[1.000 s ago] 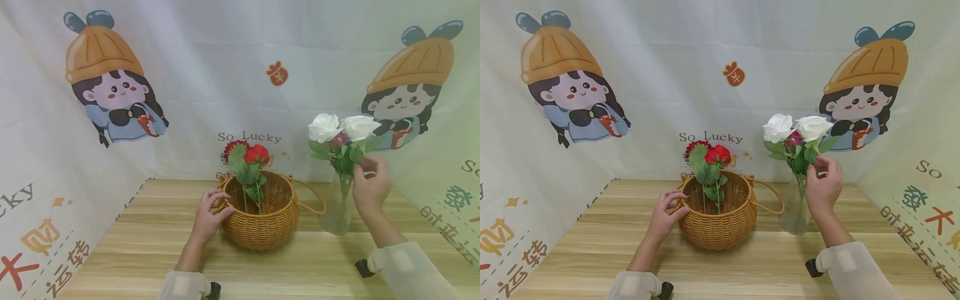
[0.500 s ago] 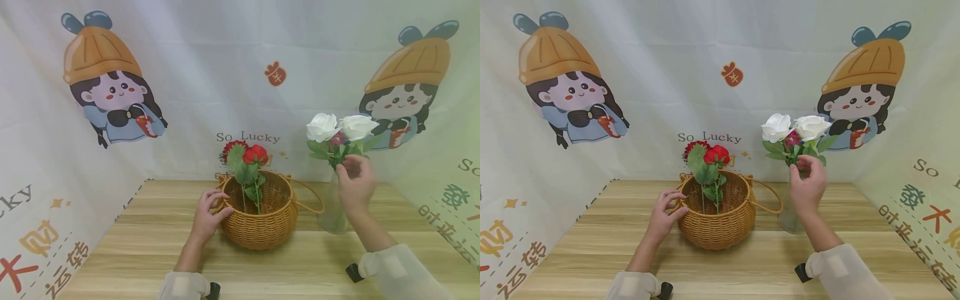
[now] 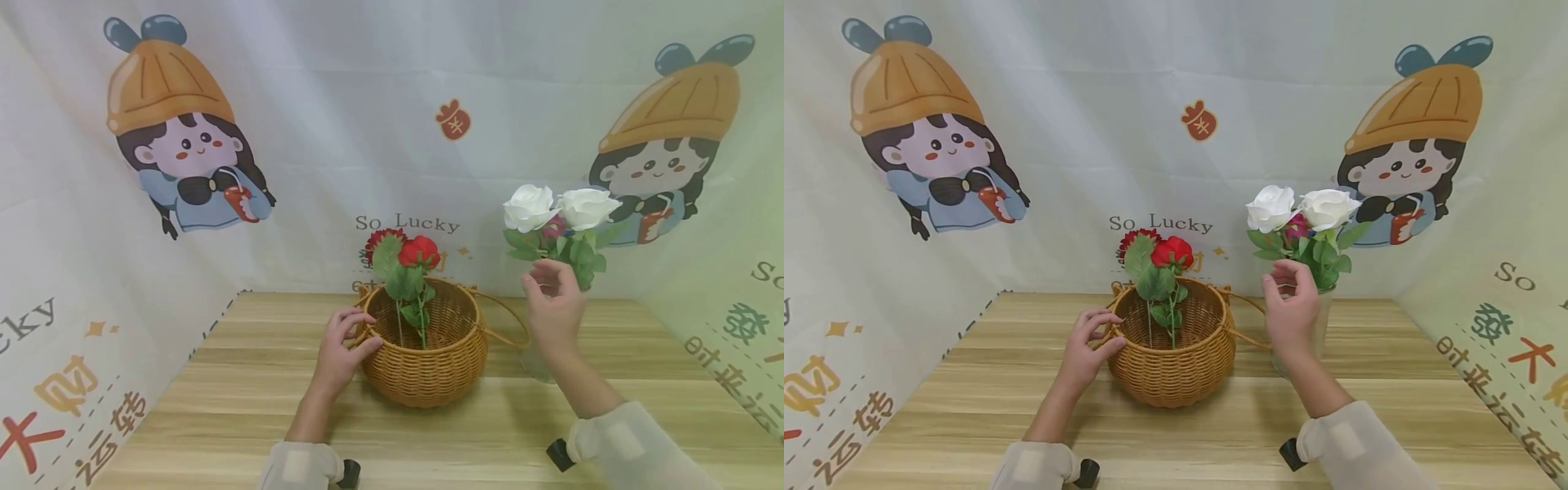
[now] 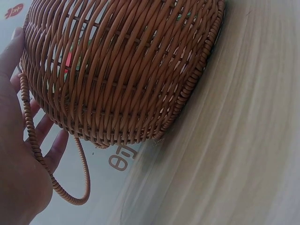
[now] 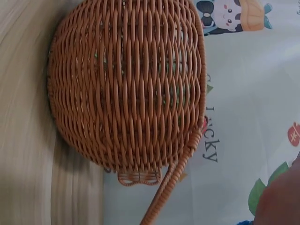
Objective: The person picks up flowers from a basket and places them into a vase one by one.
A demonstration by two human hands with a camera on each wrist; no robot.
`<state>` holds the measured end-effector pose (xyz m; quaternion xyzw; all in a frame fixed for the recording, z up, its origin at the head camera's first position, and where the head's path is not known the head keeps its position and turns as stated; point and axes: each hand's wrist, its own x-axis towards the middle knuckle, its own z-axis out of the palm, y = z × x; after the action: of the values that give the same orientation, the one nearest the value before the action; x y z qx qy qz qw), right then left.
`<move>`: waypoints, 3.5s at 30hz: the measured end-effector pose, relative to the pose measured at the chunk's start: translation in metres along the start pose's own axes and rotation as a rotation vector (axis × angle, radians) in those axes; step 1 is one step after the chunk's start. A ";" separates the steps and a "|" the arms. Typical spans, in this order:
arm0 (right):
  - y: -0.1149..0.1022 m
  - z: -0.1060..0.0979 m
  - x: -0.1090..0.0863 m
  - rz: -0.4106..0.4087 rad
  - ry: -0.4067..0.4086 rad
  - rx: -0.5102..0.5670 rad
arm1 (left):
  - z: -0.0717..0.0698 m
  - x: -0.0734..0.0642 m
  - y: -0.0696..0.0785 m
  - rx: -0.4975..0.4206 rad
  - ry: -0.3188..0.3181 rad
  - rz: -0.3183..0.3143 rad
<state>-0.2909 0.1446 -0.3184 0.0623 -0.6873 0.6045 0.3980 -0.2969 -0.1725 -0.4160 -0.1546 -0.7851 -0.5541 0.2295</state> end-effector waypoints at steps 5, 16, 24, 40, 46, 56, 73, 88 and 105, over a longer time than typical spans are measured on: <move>-0.003 0.013 -0.007 0.075 -0.083 -0.021 | 0.000 0.001 -0.001 0.000 0.001 -0.003; -0.006 0.046 -0.015 0.128 -0.210 -0.011 | 0.003 0.001 -0.003 0.001 -0.004 -0.002; -0.009 0.069 -0.008 0.266 -0.333 0.079 | 0.001 0.001 -0.002 -0.001 -0.004 -0.002; 0.002 0.100 -0.006 0.632 -0.471 0.176 | 0.005 0.001 -0.001 -0.001 0.006 0.030; 0.008 0.107 -0.008 0.662 -0.406 0.133 | 0.006 0.003 0.003 -0.007 -0.009 0.011; 0.010 0.113 -0.009 0.779 -0.543 0.010 | 0.003 0.002 0.002 0.000 -0.012 -0.004; 0.010 0.115 -0.012 0.823 -0.819 -0.096 | 0.000 0.000 0.002 -0.002 -0.011 -0.004; 0.009 0.114 -0.012 0.825 -0.791 -0.074 | 0.001 0.001 0.004 0.002 -0.012 -0.012; 0.014 0.114 -0.014 0.658 -0.624 -0.005 | 0.001 0.000 0.003 0.004 -0.019 -0.018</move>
<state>-0.3432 0.0427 -0.3328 0.0187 -0.7589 0.6496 -0.0415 -0.2955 -0.1710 -0.4138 -0.1523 -0.7896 -0.5532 0.2176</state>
